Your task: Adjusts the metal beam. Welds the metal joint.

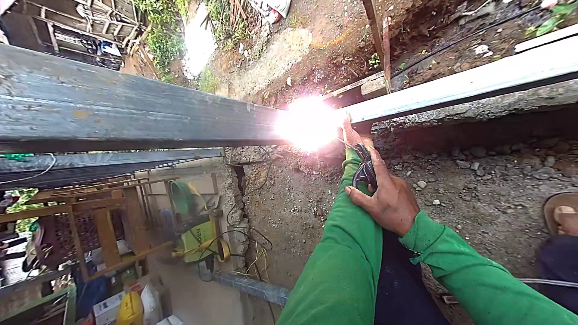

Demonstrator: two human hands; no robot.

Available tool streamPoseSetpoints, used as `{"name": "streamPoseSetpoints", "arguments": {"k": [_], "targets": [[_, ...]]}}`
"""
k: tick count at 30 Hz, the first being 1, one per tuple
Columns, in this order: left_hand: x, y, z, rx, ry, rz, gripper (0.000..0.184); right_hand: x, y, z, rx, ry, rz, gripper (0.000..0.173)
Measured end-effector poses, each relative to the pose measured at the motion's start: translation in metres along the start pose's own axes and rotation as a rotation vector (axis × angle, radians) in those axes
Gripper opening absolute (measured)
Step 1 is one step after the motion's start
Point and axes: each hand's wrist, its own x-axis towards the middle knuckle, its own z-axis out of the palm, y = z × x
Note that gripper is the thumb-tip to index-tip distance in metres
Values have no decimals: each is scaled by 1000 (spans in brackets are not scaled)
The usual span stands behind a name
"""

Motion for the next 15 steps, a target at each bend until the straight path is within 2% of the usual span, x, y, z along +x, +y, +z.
{"name": "streamPoseSetpoints", "arguments": {"k": [2,4,15], "targets": [[-4,-2,6,10,27,26,44,-1,2,2,33,27,3,104],[-9,4,10,14,-21,23,44,-2,6,5,72,63,-10,104],[-12,10,12,-40,30,-19,46,-3,2,-1,46,-4,17,104]]}}
